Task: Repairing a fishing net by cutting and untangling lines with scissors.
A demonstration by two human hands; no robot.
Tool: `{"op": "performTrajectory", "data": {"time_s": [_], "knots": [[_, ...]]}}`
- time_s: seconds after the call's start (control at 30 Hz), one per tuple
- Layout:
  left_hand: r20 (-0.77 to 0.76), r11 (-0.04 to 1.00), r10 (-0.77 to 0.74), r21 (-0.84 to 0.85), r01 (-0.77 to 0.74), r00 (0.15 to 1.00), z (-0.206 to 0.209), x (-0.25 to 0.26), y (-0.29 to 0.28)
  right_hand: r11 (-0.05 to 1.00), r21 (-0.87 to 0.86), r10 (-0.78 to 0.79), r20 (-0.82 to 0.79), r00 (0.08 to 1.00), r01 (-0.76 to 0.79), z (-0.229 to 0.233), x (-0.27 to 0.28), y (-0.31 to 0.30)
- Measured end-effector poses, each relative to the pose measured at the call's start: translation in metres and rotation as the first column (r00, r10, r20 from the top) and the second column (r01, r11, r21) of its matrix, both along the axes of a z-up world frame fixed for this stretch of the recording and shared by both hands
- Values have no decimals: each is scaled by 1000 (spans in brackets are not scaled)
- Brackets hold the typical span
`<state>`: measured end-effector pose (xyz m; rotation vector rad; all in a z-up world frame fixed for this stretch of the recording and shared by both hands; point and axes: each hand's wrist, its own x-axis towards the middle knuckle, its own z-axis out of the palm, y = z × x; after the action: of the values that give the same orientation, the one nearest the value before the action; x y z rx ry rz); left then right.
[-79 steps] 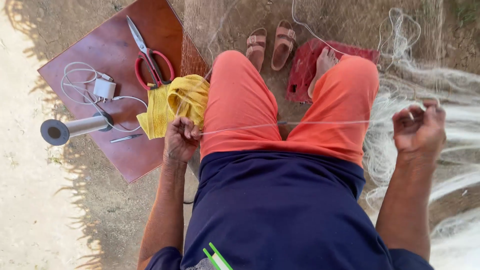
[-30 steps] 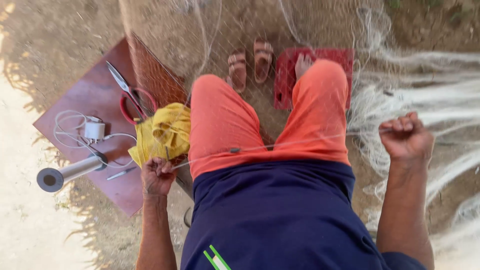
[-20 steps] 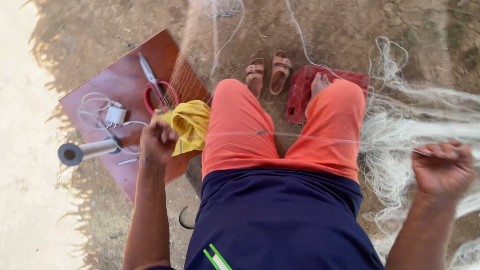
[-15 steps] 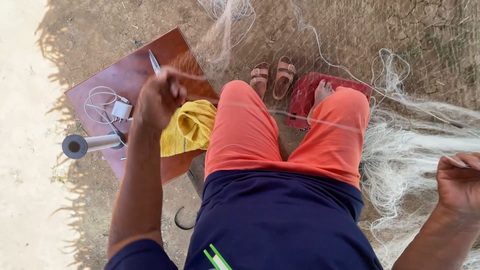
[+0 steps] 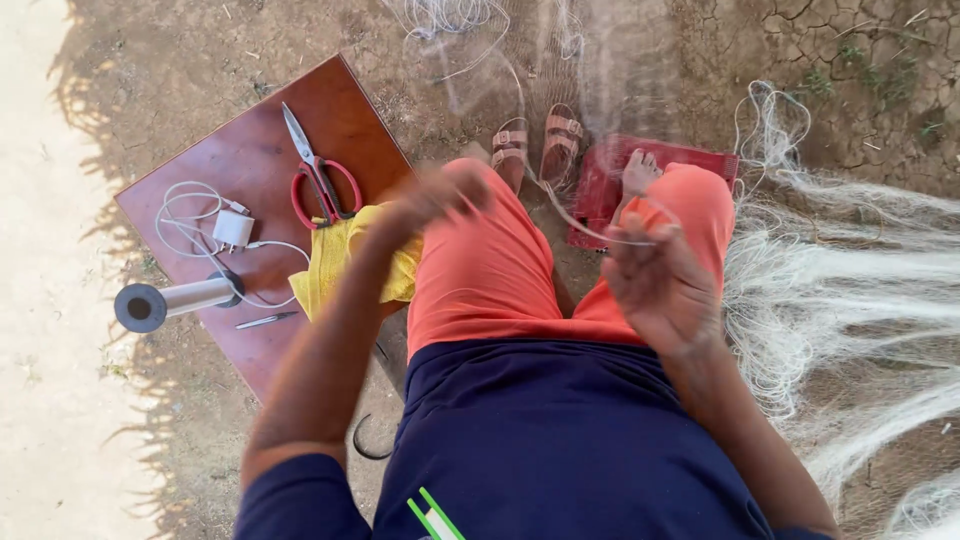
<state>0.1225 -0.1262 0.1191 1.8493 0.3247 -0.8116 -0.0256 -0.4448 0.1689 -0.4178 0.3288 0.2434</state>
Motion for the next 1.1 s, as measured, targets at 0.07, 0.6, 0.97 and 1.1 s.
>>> {"op": "performTrajectory", "data": {"time_s": [0.07,0.6,0.97,1.1], "knots": [[-109,807,-348,-540,239,931,15,-58,-49,986,139,87,52,995,-94,-13,14,25],[191,558,386,-828,-63,903,108,-88,-73,972,224,42,106,993,-65,-41,94,13],[198,150,612,-980,133,766,140,-88,39,880,100,-471,80,878,463,-34,133,-159],[52,114,605,-993,-22,794,94,-117,48,968,233,-176,350,920,96,-26,95,-181]]}}
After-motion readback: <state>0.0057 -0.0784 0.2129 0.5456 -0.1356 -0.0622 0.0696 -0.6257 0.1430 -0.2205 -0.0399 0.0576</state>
